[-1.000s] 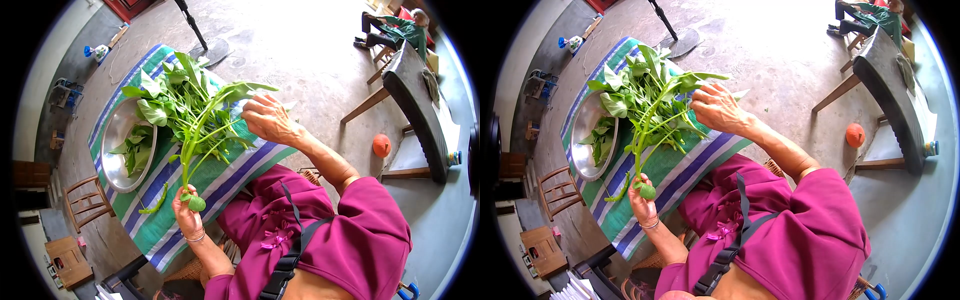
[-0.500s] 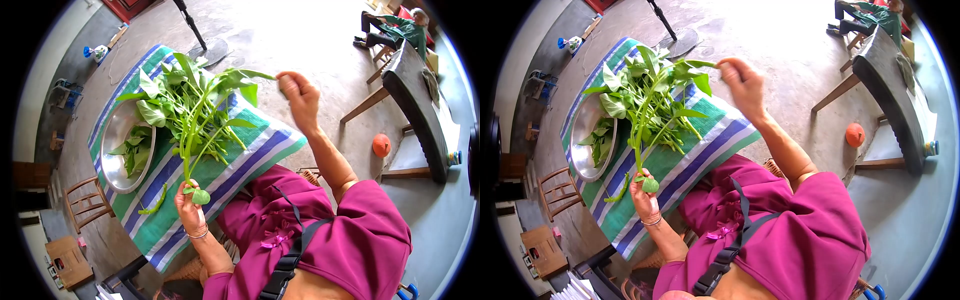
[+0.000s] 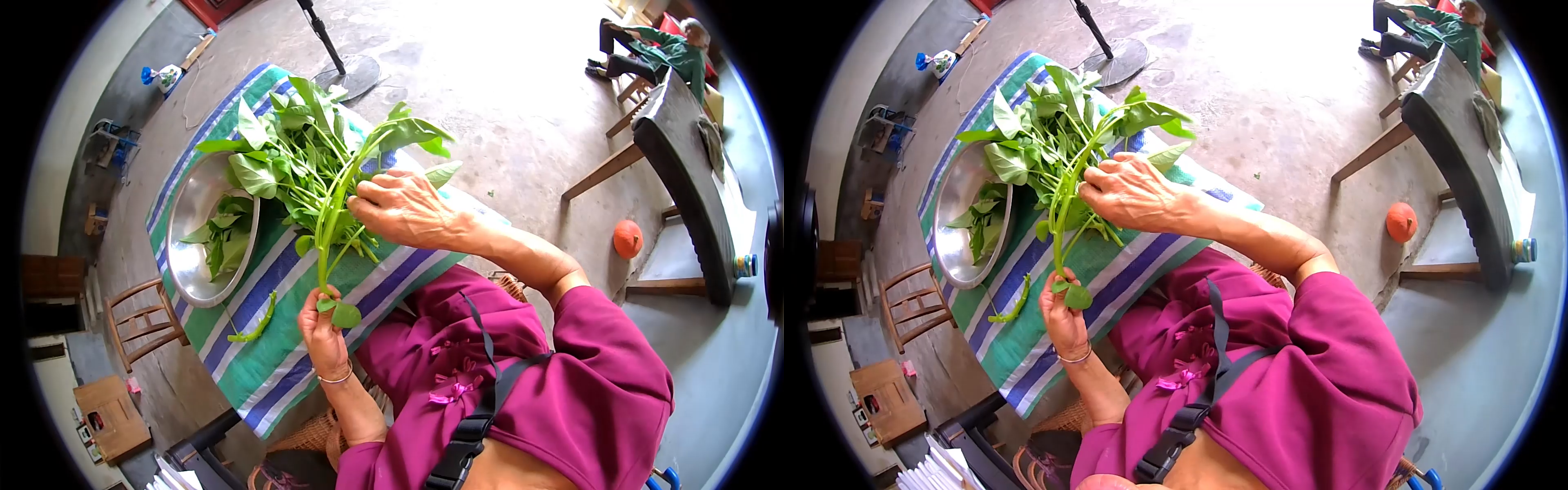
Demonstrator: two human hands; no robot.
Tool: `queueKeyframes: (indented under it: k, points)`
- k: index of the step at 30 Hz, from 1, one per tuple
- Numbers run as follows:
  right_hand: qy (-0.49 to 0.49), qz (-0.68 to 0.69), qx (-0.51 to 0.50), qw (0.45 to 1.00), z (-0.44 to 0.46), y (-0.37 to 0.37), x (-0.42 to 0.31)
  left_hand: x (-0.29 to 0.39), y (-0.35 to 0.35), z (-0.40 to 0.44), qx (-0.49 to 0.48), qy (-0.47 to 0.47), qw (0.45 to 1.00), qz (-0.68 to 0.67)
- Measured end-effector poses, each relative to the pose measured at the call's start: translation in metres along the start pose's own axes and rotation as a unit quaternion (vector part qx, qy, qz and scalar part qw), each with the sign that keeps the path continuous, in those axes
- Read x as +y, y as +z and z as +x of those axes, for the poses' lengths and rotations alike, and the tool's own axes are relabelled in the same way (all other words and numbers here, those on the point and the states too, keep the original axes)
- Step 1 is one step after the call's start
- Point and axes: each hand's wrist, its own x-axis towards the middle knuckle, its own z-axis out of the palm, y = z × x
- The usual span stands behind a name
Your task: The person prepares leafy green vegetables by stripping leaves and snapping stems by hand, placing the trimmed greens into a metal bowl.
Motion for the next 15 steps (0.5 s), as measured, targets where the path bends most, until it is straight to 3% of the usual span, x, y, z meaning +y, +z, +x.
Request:
queueKeyframes:
  k: [6, 8, 9, 11, 13, 14, 15]
  points:
    - [0.078, 0.075, 0.067, 0.992, -0.001, 0.021, 0.004, -0.004, 0.013, 0.001, -0.031, -0.013, 0.999, 0.003]
    - [0.211, 0.195, 0.091, 0.954, -0.001, 0.023, 0.003, -0.009, 0.020, 0.001, -0.006, -0.022, 1.000, 0.021]
    - [0.225, 0.210, 0.137, 0.942, -0.004, 0.028, 0.005, -0.011, 0.022, 0.003, -0.027, -0.019, 0.999, 0.003]
    - [0.328, 0.304, 0.259, 0.856, -0.016, 0.041, 0.023, -0.008, 0.025, 0.002, 0.003, -0.010, 1.000, 0.001]
    - [0.475, 0.335, 0.385, 0.717, -0.037, 0.027, 0.072, -0.002, 0.030, -0.003, 0.088, -0.009, 0.996, -0.014]
    - [0.440, 0.390, 0.467, 0.660, -0.033, 0.008, 0.074, -0.002, 0.022, -0.003, 0.087, -0.008, 0.996, -0.011]
    - [0.443, 0.385, 0.429, 0.686, -0.032, -0.006, 0.071, -0.004, 0.010, -0.001, 0.054, -0.015, 0.998, -0.038]
